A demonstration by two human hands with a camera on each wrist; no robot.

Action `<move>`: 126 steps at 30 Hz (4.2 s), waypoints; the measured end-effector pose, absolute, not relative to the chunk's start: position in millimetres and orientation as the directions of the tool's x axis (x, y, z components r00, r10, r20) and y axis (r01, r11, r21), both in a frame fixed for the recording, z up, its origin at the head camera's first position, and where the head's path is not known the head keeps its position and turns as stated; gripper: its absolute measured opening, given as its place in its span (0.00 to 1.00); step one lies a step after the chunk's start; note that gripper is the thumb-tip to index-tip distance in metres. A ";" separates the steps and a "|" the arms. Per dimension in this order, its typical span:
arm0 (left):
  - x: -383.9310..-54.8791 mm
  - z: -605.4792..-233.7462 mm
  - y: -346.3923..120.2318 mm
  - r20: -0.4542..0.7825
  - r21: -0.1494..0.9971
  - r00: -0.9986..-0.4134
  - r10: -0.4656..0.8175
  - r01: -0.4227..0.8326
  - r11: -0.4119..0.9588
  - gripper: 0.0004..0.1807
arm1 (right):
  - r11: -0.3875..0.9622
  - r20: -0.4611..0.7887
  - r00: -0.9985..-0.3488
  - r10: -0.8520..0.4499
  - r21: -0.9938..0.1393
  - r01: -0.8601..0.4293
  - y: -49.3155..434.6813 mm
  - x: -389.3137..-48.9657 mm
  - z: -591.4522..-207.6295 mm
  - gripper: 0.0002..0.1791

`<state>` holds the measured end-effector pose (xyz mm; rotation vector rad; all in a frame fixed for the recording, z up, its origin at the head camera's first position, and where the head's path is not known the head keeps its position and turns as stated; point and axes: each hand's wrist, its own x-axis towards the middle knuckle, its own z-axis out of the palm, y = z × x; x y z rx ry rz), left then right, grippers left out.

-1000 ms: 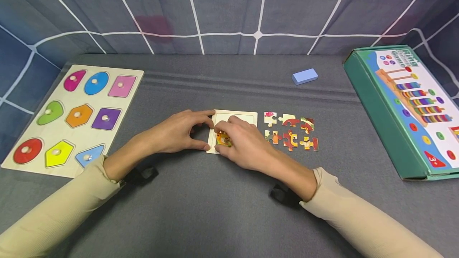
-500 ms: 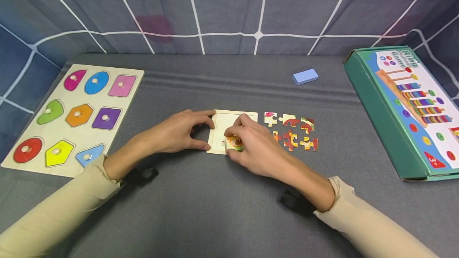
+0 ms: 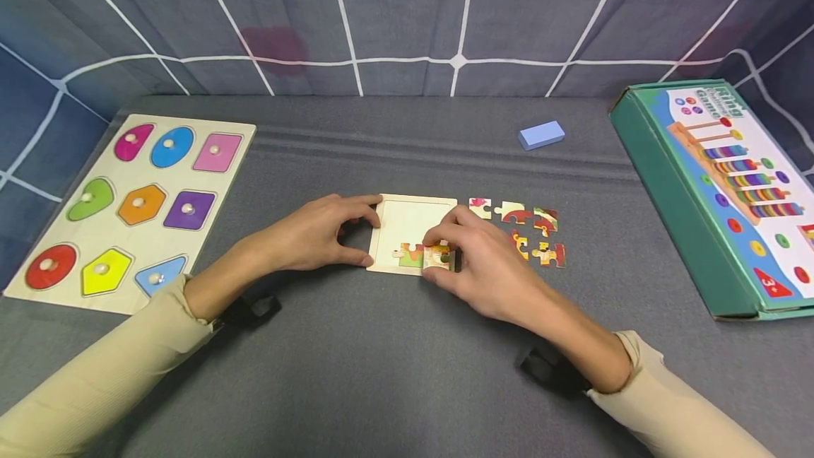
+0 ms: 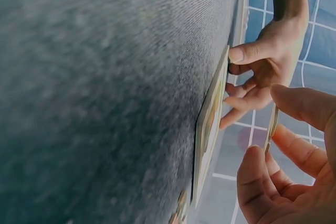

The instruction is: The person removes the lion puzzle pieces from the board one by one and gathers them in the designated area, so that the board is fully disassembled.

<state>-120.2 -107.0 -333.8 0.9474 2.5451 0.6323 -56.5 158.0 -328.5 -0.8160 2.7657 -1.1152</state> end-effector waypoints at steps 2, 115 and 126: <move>-120.1 -333.6 -106.8 -0.165 0.519 -0.714 0.681 0.524 0.675 0.24 | 0.601 0.162 -0.866 -0.473 -0.659 -0.452 162.1 -53.9 -328.9 0.16; -121.1 -332.6 -105.9 -0.192 0.514 -0.715 0.672 0.511 0.689 0.24 | 0.735 -0.036 -0.866 -0.499 -0.547 -0.401 129.7 -65.1 -337.2 0.21; -122.0 -333.5 -105.9 -0.182 0.520 -0.714 0.676 0.514 0.682 0.24 | 0.736 -0.044 -0.850 -0.525 -0.525 -0.428 127.5 -68.6 -338.4 0.25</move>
